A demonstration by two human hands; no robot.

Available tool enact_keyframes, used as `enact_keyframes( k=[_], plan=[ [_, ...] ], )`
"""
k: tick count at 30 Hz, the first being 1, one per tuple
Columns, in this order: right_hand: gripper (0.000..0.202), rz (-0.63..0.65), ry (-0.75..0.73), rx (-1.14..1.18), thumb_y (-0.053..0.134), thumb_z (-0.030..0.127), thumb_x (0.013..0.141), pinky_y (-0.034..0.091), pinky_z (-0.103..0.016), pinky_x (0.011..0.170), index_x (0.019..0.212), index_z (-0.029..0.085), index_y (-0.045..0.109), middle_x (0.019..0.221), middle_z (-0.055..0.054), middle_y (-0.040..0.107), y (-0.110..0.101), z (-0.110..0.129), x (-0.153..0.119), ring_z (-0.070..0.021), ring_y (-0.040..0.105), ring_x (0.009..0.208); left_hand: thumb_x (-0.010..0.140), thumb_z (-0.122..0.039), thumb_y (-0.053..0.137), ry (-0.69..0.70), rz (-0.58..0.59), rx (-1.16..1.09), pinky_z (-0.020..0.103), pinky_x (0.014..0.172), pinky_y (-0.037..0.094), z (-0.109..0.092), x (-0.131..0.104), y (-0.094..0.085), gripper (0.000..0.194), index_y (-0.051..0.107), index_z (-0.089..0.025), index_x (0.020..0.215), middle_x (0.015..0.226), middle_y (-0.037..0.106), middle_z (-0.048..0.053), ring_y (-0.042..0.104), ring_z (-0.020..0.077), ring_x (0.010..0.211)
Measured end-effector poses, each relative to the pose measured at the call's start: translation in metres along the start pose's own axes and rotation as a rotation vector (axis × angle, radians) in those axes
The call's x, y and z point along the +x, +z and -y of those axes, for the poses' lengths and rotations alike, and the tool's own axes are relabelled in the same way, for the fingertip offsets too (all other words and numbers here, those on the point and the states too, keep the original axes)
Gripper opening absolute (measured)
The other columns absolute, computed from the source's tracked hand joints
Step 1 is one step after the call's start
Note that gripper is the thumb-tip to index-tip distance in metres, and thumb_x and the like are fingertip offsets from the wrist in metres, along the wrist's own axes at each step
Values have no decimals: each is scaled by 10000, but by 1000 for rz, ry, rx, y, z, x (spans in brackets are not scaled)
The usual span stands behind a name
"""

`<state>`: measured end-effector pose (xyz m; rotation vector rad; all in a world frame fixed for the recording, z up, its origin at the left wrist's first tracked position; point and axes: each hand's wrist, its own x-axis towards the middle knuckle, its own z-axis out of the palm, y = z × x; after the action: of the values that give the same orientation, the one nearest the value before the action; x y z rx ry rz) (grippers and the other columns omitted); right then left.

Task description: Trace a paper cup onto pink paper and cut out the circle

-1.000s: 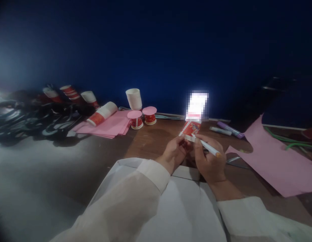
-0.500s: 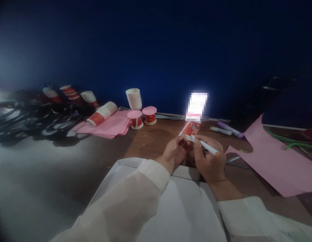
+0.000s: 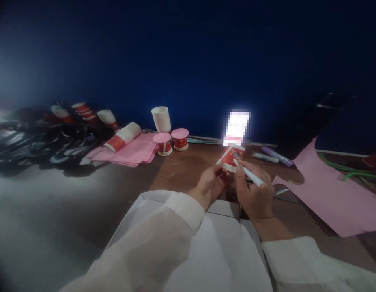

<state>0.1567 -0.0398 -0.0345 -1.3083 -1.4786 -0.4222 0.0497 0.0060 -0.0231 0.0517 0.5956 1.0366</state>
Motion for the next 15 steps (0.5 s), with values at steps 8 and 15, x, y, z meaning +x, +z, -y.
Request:
enact_keyframes(
  k=[8, 15],
  plan=[
    [245, 36, 75, 4, 587, 363, 989, 590, -449, 936, 1004, 196, 765, 1002, -112, 803, -2, -1, -2, -274, 760, 958, 950, -89, 551, 1, 16, 10, 167, 525, 481, 0, -1, -1, 252, 615, -124, 709, 601, 498, -6, 486, 78, 519],
    [230, 40, -9, 13, 574, 330, 997, 585, -434, 936, 1045, 198, 756, 1032, -114, 802, -2, 1, 0, -270, 761, 975, 914, -87, 611, -6, 2, -21, 179, 543, 479, 0, 0, -1, 197, 623, -116, 719, 619, 512, 3, 493, 83, 520]
  ],
)
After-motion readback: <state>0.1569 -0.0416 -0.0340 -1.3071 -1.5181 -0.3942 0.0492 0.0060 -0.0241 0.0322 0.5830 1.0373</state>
